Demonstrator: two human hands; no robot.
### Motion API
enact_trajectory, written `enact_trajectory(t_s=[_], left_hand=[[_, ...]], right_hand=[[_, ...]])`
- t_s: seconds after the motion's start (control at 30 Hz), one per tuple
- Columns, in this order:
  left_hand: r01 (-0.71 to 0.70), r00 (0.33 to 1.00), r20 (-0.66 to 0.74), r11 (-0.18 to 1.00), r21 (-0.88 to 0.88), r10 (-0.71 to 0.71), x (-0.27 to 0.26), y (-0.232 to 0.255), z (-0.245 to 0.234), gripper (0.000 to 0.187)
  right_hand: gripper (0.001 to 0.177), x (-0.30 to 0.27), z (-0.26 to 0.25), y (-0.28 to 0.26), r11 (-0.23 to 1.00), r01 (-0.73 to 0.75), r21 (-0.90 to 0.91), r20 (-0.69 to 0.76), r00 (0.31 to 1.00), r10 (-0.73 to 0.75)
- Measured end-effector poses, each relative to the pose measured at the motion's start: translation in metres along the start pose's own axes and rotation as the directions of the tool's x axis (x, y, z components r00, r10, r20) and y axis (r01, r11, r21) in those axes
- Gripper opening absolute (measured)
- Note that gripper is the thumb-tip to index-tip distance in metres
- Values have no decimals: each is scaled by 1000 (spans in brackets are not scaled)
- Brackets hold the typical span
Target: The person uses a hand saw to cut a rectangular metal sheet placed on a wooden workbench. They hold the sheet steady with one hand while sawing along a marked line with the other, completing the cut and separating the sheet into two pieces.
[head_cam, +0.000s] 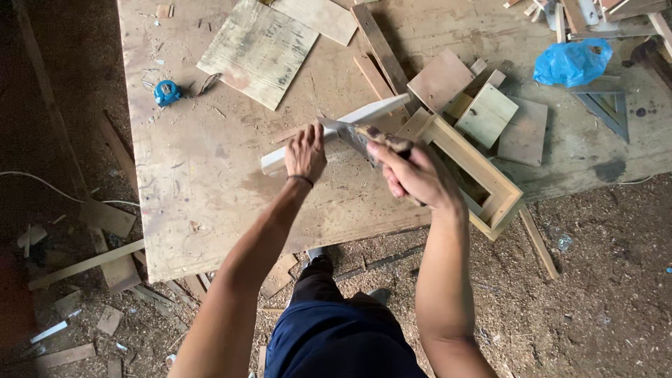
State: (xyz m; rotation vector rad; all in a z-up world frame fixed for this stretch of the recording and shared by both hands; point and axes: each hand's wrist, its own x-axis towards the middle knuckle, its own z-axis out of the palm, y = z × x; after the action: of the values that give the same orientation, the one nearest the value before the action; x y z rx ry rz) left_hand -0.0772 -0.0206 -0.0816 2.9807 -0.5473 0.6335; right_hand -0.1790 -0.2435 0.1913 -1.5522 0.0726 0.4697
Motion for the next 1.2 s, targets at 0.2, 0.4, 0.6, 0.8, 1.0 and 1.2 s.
enact_trajectory(t_s=[0.2, 0.4, 0.6, 0.8, 1.0, 1.2], left_hand=[[179, 890, 455, 933, -313, -18, -52, 29, -17, 40], [142, 937, 350, 925, -352, -11, -53, 29, -29, 41], [147, 949, 313, 939, -312, -44, 6, -18, -29, 11], [203, 920, 377, 955, -217, -110, 66, -61, -44, 37], [196, 930, 355, 945, -261, -95, 94, -91, -34, 56], [263, 877, 465, 932, -248, -124, 117, -112, -26, 56]], right_hand=[[30, -5, 4, -13, 999, -22, 36, -24, 999, 23], [32, -15, -7, 5, 962, 245, -119, -6, 969, -248], [28, -6, 4, 55, 843, 452, -290, -90, 864, -495], [36, 4, 7, 90, 784, 506, -360, -213, 774, -596], [28, 23, 22, 112, 886, 362, -290, -320, 835, -447], [33, 38, 37, 130, 902, 309, -301, -370, 834, -409]])
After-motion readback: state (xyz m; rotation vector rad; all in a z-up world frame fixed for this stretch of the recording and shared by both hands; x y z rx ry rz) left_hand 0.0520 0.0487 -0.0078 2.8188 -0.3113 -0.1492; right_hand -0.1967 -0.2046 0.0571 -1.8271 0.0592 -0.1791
